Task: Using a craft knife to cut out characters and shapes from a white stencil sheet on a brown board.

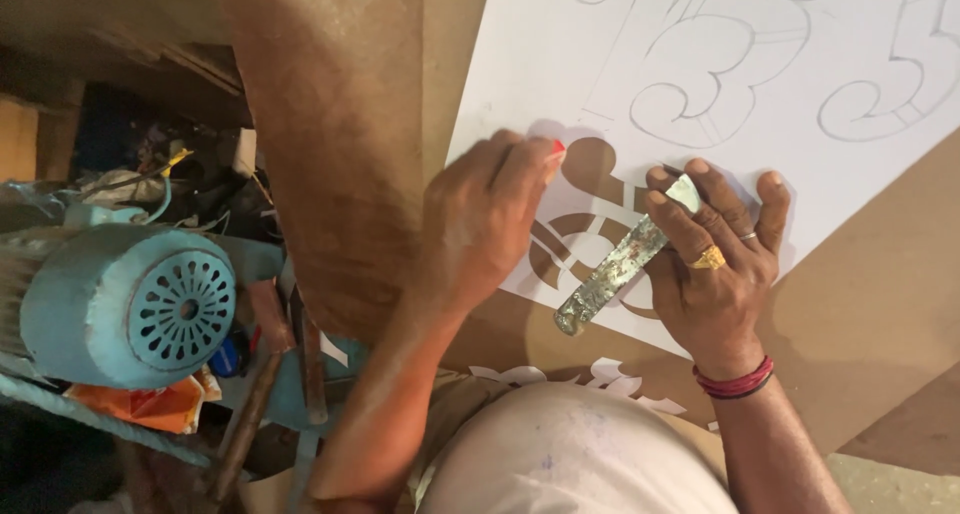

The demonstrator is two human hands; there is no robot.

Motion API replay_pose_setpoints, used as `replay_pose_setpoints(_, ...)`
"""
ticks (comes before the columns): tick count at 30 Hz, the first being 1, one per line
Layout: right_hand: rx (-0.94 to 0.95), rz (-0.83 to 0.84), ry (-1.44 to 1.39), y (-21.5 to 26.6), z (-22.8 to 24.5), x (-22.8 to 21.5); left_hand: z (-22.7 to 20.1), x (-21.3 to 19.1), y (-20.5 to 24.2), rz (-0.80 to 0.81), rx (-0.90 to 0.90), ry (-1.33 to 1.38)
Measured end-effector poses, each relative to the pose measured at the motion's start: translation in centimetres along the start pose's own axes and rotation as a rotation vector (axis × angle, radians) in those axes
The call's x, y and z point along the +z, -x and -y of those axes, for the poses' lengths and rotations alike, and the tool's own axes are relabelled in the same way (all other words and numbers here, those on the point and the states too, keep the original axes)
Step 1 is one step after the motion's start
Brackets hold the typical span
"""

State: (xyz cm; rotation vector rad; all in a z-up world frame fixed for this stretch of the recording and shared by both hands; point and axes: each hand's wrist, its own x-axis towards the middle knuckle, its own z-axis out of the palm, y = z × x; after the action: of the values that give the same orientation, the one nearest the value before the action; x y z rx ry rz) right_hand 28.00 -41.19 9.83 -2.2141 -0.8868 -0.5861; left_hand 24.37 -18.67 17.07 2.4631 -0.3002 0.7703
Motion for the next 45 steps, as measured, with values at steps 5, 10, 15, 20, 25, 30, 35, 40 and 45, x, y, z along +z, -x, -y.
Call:
replay_pose_setpoints(5, -0.008, 0.002, 0.002, -0.1, 0.2, 0.0, -0.7, 0.5, 1.1, -0.010, -0.038, 0.016)
replay_pose_setpoints(10, -0.013, -0.002, 0.003, -0.3, 0.3, -0.2, -0.1, 0.3, -0.5, -0.044, -0.037, -0.012)
replay_pose_setpoints(15, -0.001, 0.006, -0.003, 0.0, 0.3, -0.1, 0.8, 0.0, -1.8, 0.000, 0.073, 0.006)
replay_pose_setpoints(20, 0.008, 0.013, 0.005, 0.1, 0.1, 0.1, 0.8, 0.0, -1.0, 0.027, 0.092, -0.066)
replay_pose_setpoints(25, 0.018, 0.017, 0.012, 0.0, 0.1, 0.1, 0.4, 0.0, 0.3, -0.006, 0.094, -0.111)
replay_pose_setpoints(30, 0.004, 0.008, 0.008, -0.1, 0.1, 0.1, 0.1, 0.1, 0.5, 0.011, 0.004, -0.049)
replay_pose_setpoints(35, 0.006, 0.008, 0.010, 0.0, 0.2, 0.1, 0.5, 0.3, -1.0, -0.034, 0.056, -0.064)
replay_pose_setpoints(40, 0.009, 0.004, -0.002, 0.1, 0.1, 0.2, 0.3, 0.6, -0.1, -0.025, 0.034, -0.050)
replay_pose_setpoints(45, 0.003, -0.004, 0.011, -0.1, 0.3, 0.2, -0.8, 1.5, 2.3, -0.005, -0.062, 0.030)
